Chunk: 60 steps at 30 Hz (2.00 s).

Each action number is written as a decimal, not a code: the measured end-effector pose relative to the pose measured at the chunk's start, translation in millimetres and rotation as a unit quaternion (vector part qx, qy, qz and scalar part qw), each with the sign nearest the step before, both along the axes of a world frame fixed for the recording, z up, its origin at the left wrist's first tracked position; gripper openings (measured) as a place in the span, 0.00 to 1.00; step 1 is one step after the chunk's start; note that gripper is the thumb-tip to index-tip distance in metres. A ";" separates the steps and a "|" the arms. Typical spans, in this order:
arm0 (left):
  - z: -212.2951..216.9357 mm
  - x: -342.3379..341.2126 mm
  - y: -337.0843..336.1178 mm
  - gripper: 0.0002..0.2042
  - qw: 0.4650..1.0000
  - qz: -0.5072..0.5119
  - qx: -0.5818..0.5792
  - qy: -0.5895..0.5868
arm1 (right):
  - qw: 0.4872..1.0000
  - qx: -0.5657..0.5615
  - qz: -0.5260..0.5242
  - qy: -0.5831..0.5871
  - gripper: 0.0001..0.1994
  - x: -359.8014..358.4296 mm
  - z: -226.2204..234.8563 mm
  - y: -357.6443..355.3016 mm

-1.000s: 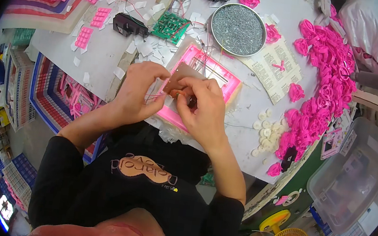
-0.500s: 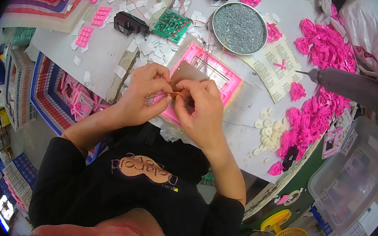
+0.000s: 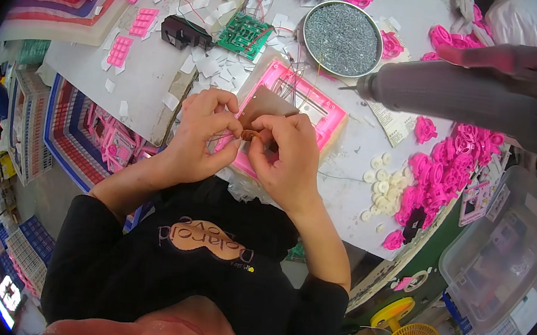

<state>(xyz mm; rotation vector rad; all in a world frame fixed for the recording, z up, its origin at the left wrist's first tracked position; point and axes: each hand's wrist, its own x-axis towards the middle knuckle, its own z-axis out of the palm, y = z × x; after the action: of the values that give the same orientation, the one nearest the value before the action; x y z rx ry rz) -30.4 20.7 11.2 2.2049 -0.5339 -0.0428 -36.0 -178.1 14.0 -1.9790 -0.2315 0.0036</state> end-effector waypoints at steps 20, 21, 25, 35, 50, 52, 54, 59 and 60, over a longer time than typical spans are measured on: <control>3.7 1.3 -3.2 0.05 0.999 -0.017 -0.041 -0.014 | 0.997 0.000 -0.050 -0.062 0.08 -22.3 0.4 5.5; 2.6 5.1 -2.0 0.05 0.998 -0.027 -0.039 -0.030 | 0.997 -0.003 -0.052 -0.065 0.08 -22.4 1.6 6.7; 9.2 15.0 3.6 0.05 0.982 -0.029 -0.016 0.183 | 0.974 -0.102 -0.008 -0.202 0.09 -19.9 -1.0 8.5; 13.8 45.8 6.4 0.07 0.961 -0.166 -0.078 0.207 | 0.942 -0.223 0.004 -0.252 0.12 -23.6 -4.2 12.0; -16.9 33.9 13.7 0.12 0.976 -0.205 -0.038 -0.068 | 0.924 -0.301 0.077 -0.223 0.11 -22.8 -4.8 18.5; -18.1 33.8 12.8 0.11 0.977 -0.202 -0.044 -0.061 | 0.917 -0.326 0.107 -0.205 0.12 -21.9 1.4 17.2; -15.8 36.7 12.6 0.11 0.981 -0.191 -0.029 0.033 | 0.915 -0.334 0.128 -0.187 0.13 -26.1 5.1 14.9; -2.4 56.6 14.5 0.13 0.980 0.074 -0.139 0.120 | 0.918 -0.332 0.158 -0.149 0.15 -30.1 12.4 9.6; 4.9 55.7 17.8 0.13 0.988 0.094 -0.122 0.009 | 0.923 -0.322 0.150 -0.150 0.16 -30.5 11.8 7.6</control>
<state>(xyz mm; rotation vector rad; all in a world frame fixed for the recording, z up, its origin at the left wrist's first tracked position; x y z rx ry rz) 25.3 38.5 16.1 2.0039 -0.3017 0.0969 -66.5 -170.5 25.8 -2.5746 -0.8205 -0.0284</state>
